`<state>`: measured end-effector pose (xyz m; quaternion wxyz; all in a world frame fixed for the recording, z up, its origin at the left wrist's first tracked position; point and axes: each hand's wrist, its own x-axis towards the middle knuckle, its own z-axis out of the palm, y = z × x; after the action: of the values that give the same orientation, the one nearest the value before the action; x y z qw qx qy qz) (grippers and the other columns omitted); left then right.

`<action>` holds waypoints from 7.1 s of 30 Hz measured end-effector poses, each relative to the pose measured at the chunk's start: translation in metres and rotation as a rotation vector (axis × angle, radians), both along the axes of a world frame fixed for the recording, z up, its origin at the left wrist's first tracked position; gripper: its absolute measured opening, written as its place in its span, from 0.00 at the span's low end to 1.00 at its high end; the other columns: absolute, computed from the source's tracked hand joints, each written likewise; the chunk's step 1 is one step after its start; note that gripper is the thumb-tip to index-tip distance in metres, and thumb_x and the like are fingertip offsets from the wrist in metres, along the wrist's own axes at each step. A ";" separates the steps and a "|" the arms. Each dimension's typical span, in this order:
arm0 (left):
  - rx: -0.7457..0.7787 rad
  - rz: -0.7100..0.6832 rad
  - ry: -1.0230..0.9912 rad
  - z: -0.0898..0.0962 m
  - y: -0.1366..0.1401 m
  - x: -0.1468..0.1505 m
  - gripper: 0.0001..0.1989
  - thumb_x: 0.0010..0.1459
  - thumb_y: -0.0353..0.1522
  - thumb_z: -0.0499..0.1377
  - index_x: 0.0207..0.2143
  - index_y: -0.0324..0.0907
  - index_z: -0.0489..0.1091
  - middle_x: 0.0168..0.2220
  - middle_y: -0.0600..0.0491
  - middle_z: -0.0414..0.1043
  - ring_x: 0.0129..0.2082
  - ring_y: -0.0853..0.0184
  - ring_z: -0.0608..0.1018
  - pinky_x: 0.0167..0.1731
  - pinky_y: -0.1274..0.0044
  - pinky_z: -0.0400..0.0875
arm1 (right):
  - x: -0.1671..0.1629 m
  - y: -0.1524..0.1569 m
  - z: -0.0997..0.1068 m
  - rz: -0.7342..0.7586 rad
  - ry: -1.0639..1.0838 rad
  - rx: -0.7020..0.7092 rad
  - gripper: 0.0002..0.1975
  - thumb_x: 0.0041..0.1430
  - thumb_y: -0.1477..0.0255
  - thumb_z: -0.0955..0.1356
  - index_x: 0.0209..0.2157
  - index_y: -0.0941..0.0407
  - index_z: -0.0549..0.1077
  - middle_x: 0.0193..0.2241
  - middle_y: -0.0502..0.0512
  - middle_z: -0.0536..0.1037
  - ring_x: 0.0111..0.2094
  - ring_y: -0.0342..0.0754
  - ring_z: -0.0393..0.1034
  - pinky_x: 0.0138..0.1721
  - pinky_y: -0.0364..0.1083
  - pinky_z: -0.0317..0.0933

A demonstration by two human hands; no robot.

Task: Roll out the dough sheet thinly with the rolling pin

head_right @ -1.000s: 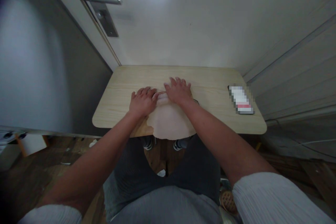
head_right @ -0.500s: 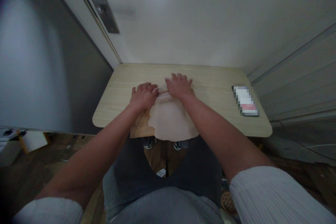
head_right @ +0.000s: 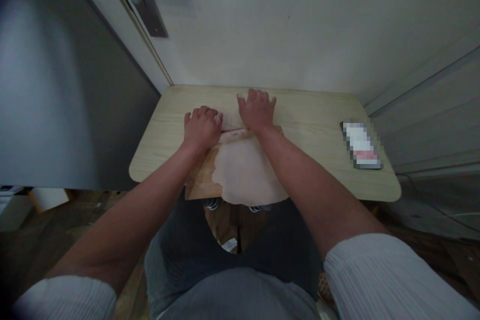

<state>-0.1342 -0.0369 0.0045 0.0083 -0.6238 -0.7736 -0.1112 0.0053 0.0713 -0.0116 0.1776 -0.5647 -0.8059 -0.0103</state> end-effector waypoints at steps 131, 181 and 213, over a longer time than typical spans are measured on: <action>0.018 -0.253 -0.040 -0.008 -0.105 0.075 0.30 0.69 0.47 0.40 0.68 0.45 0.51 0.69 0.46 0.56 0.69 0.56 0.55 0.65 0.58 0.49 | 0.115 -0.146 -0.003 -0.068 -0.056 0.011 0.28 0.70 0.59 0.54 0.65 0.54 0.61 0.65 0.61 0.64 0.63 0.64 0.53 0.62 0.66 0.44; 0.014 -0.180 0.042 -0.002 -0.077 0.075 0.29 0.70 0.46 0.35 0.65 0.46 0.58 0.69 0.48 0.55 0.68 0.54 0.58 0.63 0.54 0.54 | 0.098 -0.097 -0.003 -0.101 -0.062 -0.049 0.28 0.70 0.58 0.55 0.66 0.54 0.60 0.64 0.61 0.64 0.63 0.63 0.55 0.61 0.64 0.45; -0.126 -0.128 -0.060 -0.006 0.022 0.027 0.28 0.69 0.45 0.34 0.61 0.51 0.64 0.65 0.48 0.60 0.64 0.53 0.62 0.59 0.51 0.59 | 0.042 0.000 0.008 -0.107 -0.036 -0.134 0.33 0.69 0.51 0.52 0.61 0.60 0.64 0.58 0.70 0.69 0.57 0.65 0.62 0.57 0.66 0.49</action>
<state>-0.1070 -0.0144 -0.0015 -0.0613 -0.6678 -0.7374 -0.0810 0.0474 0.0710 -0.0032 0.1242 -0.6172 -0.7765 0.0241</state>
